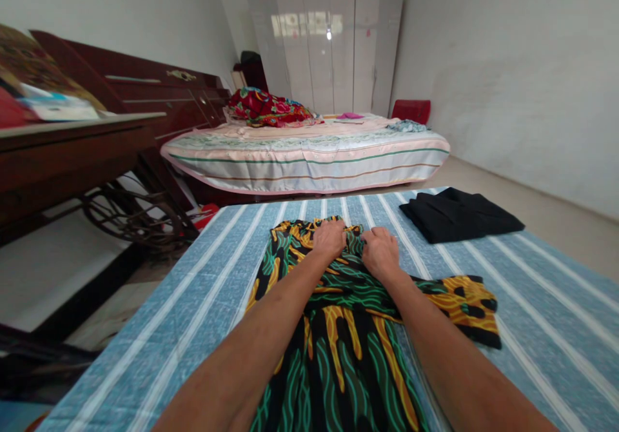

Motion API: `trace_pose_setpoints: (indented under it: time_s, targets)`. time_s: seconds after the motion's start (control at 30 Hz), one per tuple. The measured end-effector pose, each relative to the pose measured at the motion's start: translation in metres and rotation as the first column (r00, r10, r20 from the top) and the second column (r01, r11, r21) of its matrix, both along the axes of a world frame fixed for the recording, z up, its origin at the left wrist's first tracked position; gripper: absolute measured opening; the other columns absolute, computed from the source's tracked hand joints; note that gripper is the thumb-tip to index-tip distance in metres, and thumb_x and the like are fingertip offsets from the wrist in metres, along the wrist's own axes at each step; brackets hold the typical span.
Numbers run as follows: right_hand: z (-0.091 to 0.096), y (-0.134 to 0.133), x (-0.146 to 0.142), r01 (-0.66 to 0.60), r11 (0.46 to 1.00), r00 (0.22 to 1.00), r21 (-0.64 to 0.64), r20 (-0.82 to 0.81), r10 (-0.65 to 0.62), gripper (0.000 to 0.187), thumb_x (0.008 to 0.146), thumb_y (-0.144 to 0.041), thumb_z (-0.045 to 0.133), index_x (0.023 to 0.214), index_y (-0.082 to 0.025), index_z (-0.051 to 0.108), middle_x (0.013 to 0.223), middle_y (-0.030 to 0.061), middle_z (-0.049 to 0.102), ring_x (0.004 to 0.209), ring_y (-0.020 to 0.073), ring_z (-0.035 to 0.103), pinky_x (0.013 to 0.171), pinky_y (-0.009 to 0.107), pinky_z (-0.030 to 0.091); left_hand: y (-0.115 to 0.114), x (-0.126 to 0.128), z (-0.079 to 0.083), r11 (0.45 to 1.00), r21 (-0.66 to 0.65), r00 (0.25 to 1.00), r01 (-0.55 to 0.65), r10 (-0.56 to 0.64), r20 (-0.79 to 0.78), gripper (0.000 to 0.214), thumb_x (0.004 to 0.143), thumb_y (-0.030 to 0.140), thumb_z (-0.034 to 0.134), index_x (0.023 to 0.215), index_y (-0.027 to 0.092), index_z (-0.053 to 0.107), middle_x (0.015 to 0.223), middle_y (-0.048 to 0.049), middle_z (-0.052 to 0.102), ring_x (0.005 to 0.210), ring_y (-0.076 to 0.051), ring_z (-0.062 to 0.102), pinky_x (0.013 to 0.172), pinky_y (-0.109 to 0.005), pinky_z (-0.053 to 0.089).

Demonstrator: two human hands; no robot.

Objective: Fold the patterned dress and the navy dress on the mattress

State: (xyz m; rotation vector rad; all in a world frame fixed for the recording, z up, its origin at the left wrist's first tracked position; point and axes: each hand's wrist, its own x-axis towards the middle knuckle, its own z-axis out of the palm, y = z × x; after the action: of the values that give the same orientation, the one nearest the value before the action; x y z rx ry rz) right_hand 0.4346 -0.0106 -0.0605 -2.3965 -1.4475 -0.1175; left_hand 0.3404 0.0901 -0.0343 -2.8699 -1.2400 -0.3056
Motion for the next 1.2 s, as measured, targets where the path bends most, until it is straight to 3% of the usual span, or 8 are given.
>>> trace_pose_setpoints:
  time_s: [0.2,0.4,0.57,0.73,0.97,1.2]
  targets:
    - [-0.005,0.003,0.002,-0.031,0.996,0.999,-0.079,-0.016,0.030,0.032,0.086,-0.021,0.036,0.110,-0.022,0.058,0.110,0.0108,0.056,0.108,0.0264,0.043,0.086,0.038,0.029,0.005,0.001,-0.002,1.000,-0.016,1.000,0.008,-0.007,0.015,0.021,0.082,0.024,0.047,0.090,0.018,0.066,0.095,-0.0090,0.067,0.096,-0.024,0.059,0.084,-0.034,0.045]
    - [-0.001,0.002,0.000,-0.019,0.992,1.000,-0.123,-0.026,0.016,0.035,0.086,-0.023,0.035,0.115,-0.021,0.055,0.116,0.0129,0.053,0.110,0.0280,0.041,0.087,0.041,0.028,0.003,0.004,-0.003,1.000,-0.028,0.999,0.001,0.000,0.033,0.022,0.077,0.017,0.049,0.091,0.019,0.066,0.100,-0.0087,0.066,0.102,-0.024,0.056,0.087,-0.033,0.044]
    - [0.001,0.002,0.000,-0.035,0.992,0.999,-0.121,-0.021,0.033,0.043,0.086,-0.023,0.035,0.127,-0.026,0.047,0.118,0.0123,0.052,0.113,0.0289,0.039,0.088,0.043,0.029,0.005,0.007,-0.003,0.996,-0.074,0.997,-0.055,0.059,0.043,0.021,0.073,0.023,0.054,0.089,0.021,0.068,0.098,-0.0072,0.068,0.096,-0.023,0.060,0.085,-0.031,0.046]
    - [-0.003,0.005,0.003,-0.047,0.991,0.998,-0.126,-0.035,0.043,0.042,0.086,-0.025,0.033,0.125,-0.025,0.049,0.120,0.0124,0.050,0.114,0.0301,0.039,0.089,0.046,0.029,0.007,0.016,0.000,0.982,-0.140,0.990,-0.127,0.133,0.034,0.021,0.071,0.033,0.057,0.080,0.020,0.071,0.087,-0.0081,0.071,0.086,-0.024,0.064,0.075,-0.031,0.050]
    - [-0.004,0.007,0.005,-0.051,0.990,0.998,-0.131,-0.049,0.045,0.043,0.085,-0.024,0.033,0.124,-0.020,0.049,0.122,0.0138,0.049,0.116,0.0313,0.037,0.092,0.048,0.027,0.012,0.022,-0.003,0.976,-0.169,0.986,-0.140,0.154,0.069,0.020,0.075,0.021,0.051,0.087,0.021,0.067,0.090,-0.0033,0.070,0.081,-0.016,0.064,0.070,-0.024,0.049]
    - [-0.001,0.005,0.004,-0.045,0.992,0.998,-0.120,-0.054,0.039,0.042,0.087,-0.024,0.030,0.123,-0.020,0.049,0.122,0.0138,0.049,0.115,0.0304,0.038,0.091,0.047,0.027,0.006,0.021,-0.006,0.996,-0.068,0.995,-0.058,0.062,0.073,0.023,0.076,0.018,0.052,0.097,0.019,0.062,0.099,-0.0087,0.066,0.101,-0.023,0.058,0.086,-0.032,0.045]
